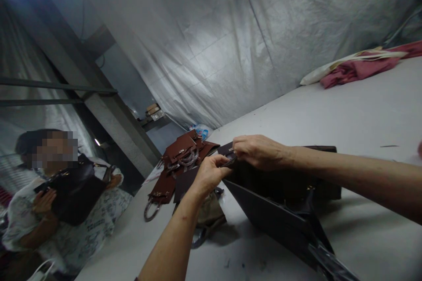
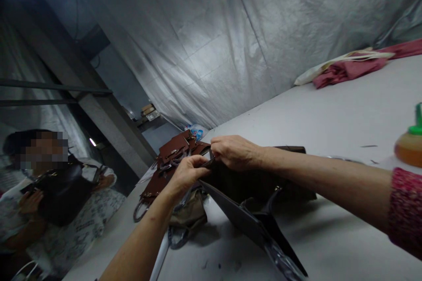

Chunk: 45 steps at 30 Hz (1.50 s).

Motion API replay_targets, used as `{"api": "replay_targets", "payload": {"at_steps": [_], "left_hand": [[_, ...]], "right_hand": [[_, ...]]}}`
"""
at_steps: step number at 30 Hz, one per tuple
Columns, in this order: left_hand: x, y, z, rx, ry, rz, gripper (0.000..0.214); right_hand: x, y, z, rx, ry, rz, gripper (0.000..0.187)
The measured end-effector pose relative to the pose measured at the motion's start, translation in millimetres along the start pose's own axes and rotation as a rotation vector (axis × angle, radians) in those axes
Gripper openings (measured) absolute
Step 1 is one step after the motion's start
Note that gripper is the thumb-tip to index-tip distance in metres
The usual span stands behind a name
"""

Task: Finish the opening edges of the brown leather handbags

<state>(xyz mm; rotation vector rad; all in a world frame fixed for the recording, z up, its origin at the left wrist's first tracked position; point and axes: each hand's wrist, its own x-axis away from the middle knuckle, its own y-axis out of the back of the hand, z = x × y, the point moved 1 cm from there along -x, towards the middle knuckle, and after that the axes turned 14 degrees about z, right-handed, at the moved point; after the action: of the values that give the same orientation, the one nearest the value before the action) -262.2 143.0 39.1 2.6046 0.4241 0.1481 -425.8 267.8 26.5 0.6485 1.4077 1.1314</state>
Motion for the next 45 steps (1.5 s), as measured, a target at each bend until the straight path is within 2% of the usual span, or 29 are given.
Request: {"api": "replay_targets", "payload": {"at_steps": [7, 11, 15, 19, 24, 29, 35, 45], "left_hand": [[-3.0, 3.5, -5.6, -0.073, 0.049, 0.014, 0.030], [-9.8, 6.7, -0.5, -0.216, 0.041, -0.031, 0.020], [-11.1, 6.1, 7.2, -0.256, 0.045, -0.089, 0.016], [-10.7, 3.7, 8.2, -0.312, 0.037, -0.139, 0.015], [-9.4, 2.9, 6.7, -0.311, 0.035, -0.137, 0.016], [-7.2, 3.3, 1.5, -0.267, 0.018, -0.109, 0.017], [-14.2, 0.6, -12.7, -0.235, 0.061, -0.051, 0.026], [-17.6, -3.6, -19.5, -0.284, 0.069, -0.072, 0.008]], "right_hand": [[-7.2, 3.4, 7.4, -0.102, -0.154, 0.040, 0.014], [-10.9, 6.6, 6.1, -0.221, -0.265, 0.060, 0.013], [-5.1, 27.9, -0.1, -0.381, -0.310, 0.100, 0.020], [3.9, 44.6, -8.1, -0.396, -0.324, 0.141, 0.029], [1.5, 26.7, -11.3, -0.297, -0.288, 0.224, 0.019], [-6.7, 11.6, -8.0, -0.183, -0.321, 0.180, 0.026], [-4.3, 10.6, -2.8, -0.133, -0.340, 0.146, 0.028], [-8.0, 12.6, -5.7, -0.257, -0.285, 0.227, 0.032]]}}
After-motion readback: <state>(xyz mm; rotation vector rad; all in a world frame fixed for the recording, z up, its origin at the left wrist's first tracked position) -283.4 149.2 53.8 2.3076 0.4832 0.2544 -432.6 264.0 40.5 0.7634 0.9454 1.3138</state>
